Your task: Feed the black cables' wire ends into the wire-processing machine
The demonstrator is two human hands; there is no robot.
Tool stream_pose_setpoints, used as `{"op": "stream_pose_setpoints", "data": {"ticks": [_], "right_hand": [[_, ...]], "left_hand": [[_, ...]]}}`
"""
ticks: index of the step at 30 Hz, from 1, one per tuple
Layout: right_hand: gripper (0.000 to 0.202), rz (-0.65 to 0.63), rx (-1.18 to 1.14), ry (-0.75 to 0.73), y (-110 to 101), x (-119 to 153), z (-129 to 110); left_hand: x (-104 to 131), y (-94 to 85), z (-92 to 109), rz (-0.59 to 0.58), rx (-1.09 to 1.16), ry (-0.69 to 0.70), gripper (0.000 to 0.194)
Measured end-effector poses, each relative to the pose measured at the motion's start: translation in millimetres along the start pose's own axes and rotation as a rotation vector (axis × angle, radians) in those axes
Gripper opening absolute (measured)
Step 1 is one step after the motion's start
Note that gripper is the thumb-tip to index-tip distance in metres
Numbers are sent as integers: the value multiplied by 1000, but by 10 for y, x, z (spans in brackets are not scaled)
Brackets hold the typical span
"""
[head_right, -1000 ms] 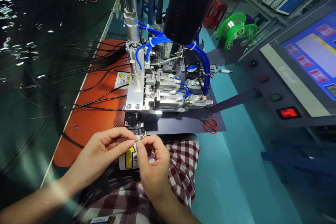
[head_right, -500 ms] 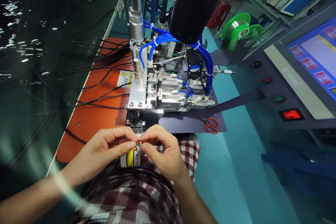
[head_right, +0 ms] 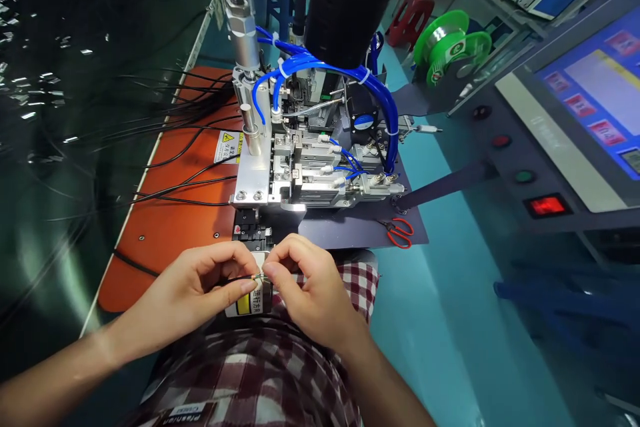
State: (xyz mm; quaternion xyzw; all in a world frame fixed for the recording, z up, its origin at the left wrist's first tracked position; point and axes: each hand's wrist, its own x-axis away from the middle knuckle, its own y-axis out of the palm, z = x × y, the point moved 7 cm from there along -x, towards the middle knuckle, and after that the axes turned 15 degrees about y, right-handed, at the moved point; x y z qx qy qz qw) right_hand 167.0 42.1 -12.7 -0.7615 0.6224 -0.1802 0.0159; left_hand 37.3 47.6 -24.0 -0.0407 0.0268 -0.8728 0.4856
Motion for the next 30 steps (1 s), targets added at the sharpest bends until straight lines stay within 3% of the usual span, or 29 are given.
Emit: {"op": "stream_pose_setpoints", "data": {"ticks": [4, 12, 17, 20, 23, 30], "right_hand": [[17, 8, -28, 36, 16, 20, 51], [22, -158, -391, 207, 129, -52, 229], [20, -2, -473, 155, 157, -58, 274], [16, 103, -368, 71, 98, -22, 228], [10, 194, -106, -92, 31, 35, 73], [7, 327, 325, -462, 93, 125, -143]], "left_hand": [[-22, -52, 46, 8, -135, 68, 10], [-11, -39, 99, -13, -154, 166, 16], [12, -80, 47, 30, -123, 118, 19], [10, -93, 39, 40, -128, 107, 22], [5, -97, 38, 52, -129, 104, 21], [-9, -73, 55, 22, -138, 93, 22]]}}
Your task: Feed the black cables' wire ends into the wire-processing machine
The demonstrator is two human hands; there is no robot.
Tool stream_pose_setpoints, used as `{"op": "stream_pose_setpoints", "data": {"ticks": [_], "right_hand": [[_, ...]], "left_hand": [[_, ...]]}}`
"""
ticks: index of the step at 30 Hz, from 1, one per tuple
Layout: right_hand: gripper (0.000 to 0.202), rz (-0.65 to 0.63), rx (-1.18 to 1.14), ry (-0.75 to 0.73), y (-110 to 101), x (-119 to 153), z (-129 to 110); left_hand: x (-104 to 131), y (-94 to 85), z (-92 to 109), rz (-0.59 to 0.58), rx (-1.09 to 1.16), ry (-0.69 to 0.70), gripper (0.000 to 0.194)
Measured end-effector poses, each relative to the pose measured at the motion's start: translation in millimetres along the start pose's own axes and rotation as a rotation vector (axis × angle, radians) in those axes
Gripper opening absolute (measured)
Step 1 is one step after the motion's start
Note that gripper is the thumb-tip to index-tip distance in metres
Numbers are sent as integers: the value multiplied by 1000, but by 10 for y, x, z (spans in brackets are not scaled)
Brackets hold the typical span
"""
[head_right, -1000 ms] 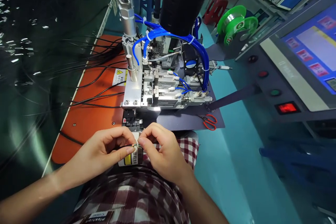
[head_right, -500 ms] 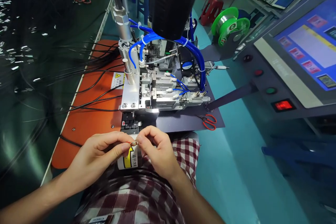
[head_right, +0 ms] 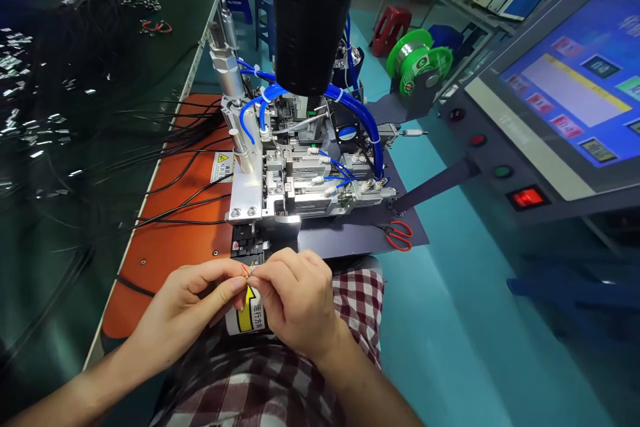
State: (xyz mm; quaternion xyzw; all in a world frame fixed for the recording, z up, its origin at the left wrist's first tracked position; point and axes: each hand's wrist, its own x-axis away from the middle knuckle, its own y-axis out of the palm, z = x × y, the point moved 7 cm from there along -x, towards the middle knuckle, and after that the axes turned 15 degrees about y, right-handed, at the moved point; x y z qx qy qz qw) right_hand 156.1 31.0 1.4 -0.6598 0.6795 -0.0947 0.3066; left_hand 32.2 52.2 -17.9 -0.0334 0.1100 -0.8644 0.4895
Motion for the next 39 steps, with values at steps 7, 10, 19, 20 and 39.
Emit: {"op": "stream_pose_setpoints", "data": {"ticks": [7, 10, 19, 20, 39], "right_hand": [[22, 60, 191, -189, -17, -56, -61], [28, 24, 218, -216, -10, -97, -47], [33, 14, -386, 313, -3, 85, 369], [26, -14, -433, 349, 22, 119, 359], [17, -194, -872, 880, 414, 274, 381]], "left_hand": [[6, 4, 16, -16, 23, 0, 23], [7, -8, 18, -1, 7, 5, 23], [4, -22, 3, 72, -11, 6, 13], [6, -21, -1, 74, -15, 5, 13], [28, 6, -29, 104, 110, -44, 16]]}}
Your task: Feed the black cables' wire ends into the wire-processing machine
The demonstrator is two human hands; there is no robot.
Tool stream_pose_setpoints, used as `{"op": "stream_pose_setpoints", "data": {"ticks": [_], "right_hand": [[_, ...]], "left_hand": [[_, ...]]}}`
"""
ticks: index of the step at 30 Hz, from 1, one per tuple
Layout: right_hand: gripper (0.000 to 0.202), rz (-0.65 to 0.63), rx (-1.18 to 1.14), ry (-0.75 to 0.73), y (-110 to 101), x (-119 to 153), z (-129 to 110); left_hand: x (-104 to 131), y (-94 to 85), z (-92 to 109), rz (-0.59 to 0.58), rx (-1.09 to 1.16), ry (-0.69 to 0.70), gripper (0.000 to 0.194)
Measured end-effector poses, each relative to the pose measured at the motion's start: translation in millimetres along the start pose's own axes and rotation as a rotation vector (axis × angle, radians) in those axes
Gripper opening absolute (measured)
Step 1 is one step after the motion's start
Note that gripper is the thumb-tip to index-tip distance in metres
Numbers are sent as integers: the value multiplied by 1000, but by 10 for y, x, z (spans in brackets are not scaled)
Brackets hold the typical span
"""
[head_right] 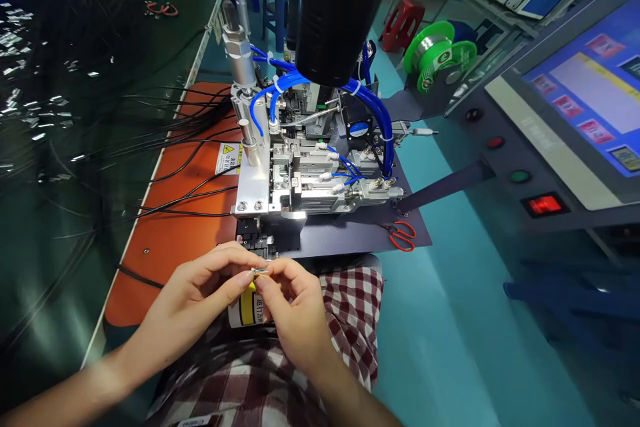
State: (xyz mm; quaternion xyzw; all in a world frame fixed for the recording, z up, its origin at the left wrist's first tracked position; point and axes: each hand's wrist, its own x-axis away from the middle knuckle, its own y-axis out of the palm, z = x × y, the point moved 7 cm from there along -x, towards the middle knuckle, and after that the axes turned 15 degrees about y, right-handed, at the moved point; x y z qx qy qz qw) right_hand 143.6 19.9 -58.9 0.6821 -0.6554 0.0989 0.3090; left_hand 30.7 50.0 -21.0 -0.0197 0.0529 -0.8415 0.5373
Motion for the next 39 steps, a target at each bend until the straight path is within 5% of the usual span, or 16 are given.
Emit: {"op": "stream_pose_setpoints", "data": {"ticks": [8, 20, 29, 39], "right_hand": [[15, 71, 116, -42, -41, 34, -20], [13, 83, 136, -99, 32, 83, -15], [10, 184, 235, -232, -33, 120, -164], [13, -111, -20, -36, -167, 24, -136]], "left_hand": [[-3, -11, -66, 42, 111, -182, 15], [32, -10, -29, 141, 259, -132, 14], [8, 1, -44, 27, 113, -146, 14], [12, -14, 28, 21, 30, -139, 15]]}}
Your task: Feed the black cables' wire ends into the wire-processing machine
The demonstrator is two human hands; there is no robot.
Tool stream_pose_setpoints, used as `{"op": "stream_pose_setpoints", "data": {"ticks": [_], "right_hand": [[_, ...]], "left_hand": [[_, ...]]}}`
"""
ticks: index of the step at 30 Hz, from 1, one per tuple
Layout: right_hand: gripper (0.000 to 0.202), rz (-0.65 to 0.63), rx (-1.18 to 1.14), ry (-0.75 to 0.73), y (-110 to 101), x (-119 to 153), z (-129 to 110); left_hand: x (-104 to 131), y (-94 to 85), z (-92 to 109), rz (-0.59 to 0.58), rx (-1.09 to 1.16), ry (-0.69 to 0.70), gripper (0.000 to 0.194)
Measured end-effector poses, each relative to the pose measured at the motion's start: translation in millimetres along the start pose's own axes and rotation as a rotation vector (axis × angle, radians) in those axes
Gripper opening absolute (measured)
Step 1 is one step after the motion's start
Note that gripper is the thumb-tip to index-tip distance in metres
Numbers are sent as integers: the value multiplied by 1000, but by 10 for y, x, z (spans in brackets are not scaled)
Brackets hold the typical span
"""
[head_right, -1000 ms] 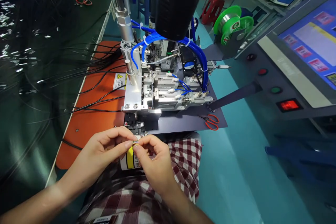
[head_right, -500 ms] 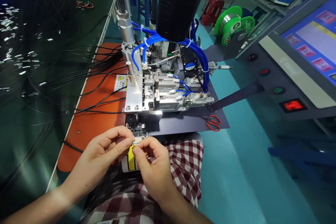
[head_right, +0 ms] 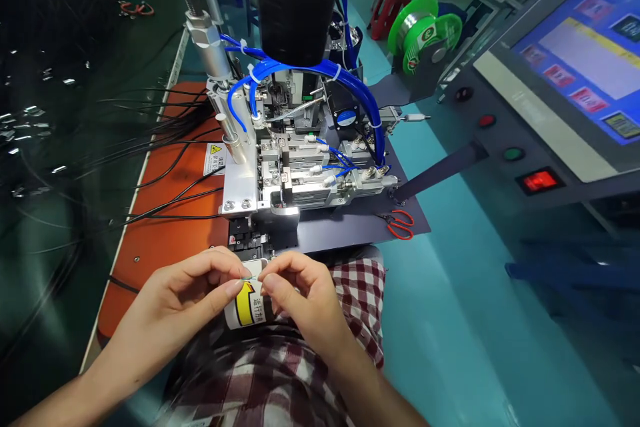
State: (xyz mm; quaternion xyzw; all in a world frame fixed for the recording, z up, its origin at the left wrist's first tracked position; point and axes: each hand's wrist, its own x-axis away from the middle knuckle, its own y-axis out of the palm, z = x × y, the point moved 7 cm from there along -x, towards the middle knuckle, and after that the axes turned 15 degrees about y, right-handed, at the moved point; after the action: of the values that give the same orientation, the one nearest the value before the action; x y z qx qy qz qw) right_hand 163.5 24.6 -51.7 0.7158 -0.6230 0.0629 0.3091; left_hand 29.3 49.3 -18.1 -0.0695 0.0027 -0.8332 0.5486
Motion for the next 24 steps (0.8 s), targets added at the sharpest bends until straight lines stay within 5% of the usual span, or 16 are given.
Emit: {"op": "stream_pose_setpoints", "data": {"ticks": [24], "right_hand": [[17, -171, -109, 126, 94, -41, 91]], "left_hand": [[31, 46, 7, -44, 102, -4, 14]]}}
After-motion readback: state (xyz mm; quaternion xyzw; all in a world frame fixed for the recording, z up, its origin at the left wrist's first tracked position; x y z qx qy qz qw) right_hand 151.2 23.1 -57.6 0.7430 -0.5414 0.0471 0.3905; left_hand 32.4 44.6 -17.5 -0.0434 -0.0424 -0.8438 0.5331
